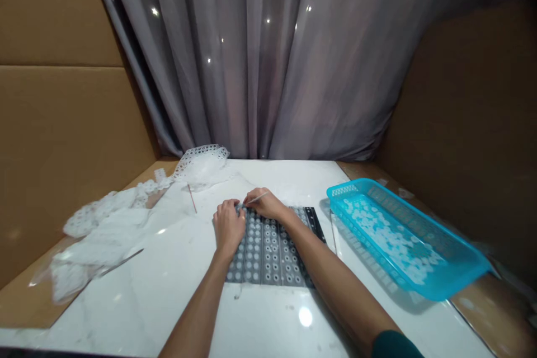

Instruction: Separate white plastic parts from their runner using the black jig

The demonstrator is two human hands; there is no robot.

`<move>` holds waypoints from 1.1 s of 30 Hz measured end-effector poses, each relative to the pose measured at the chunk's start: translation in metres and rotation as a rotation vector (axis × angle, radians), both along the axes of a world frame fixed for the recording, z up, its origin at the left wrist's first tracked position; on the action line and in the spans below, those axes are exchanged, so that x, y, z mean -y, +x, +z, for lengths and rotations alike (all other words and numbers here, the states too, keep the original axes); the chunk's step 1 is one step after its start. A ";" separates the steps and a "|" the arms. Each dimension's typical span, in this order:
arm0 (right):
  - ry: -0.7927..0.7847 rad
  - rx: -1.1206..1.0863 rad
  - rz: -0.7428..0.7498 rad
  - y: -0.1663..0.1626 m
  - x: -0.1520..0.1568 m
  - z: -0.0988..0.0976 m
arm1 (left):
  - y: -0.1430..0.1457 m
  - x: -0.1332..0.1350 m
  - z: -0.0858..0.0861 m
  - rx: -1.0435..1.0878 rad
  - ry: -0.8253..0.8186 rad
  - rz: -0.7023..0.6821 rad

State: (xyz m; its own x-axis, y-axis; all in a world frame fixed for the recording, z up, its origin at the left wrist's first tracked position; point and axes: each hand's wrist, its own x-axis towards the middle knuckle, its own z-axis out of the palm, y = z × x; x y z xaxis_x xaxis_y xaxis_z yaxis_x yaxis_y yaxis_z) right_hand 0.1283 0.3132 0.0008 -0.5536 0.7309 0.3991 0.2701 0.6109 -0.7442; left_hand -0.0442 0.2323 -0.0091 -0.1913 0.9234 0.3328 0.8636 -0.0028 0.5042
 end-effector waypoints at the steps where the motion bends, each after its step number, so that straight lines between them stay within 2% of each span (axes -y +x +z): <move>1: 0.022 0.014 -0.009 -0.002 0.001 0.000 | 0.000 0.000 0.000 0.000 0.002 -0.002; 6: 0.048 0.002 -0.059 -0.006 0.004 -0.002 | 0.000 0.000 0.000 -0.009 0.002 -0.001; 17: -0.089 -0.194 -0.182 0.000 -0.004 0.000 | -0.001 0.000 0.000 -0.024 -0.007 -0.016; 24: -0.220 -0.170 -0.018 0.006 -0.004 0.000 | -0.004 0.001 0.001 -0.006 -0.007 -0.024; 33: -0.200 -0.147 -0.016 0.006 -0.007 -0.008 | -0.004 0.004 0.002 -0.016 0.001 -0.046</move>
State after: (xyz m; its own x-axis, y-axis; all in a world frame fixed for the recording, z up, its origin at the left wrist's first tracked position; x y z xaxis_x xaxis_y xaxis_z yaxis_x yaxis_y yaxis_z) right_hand 0.1340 0.3203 -0.0067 -0.4880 0.8117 0.3210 0.1582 0.4439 -0.8820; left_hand -0.0485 0.2283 -0.0072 -0.1436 0.9308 0.3360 0.8705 -0.0427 0.4902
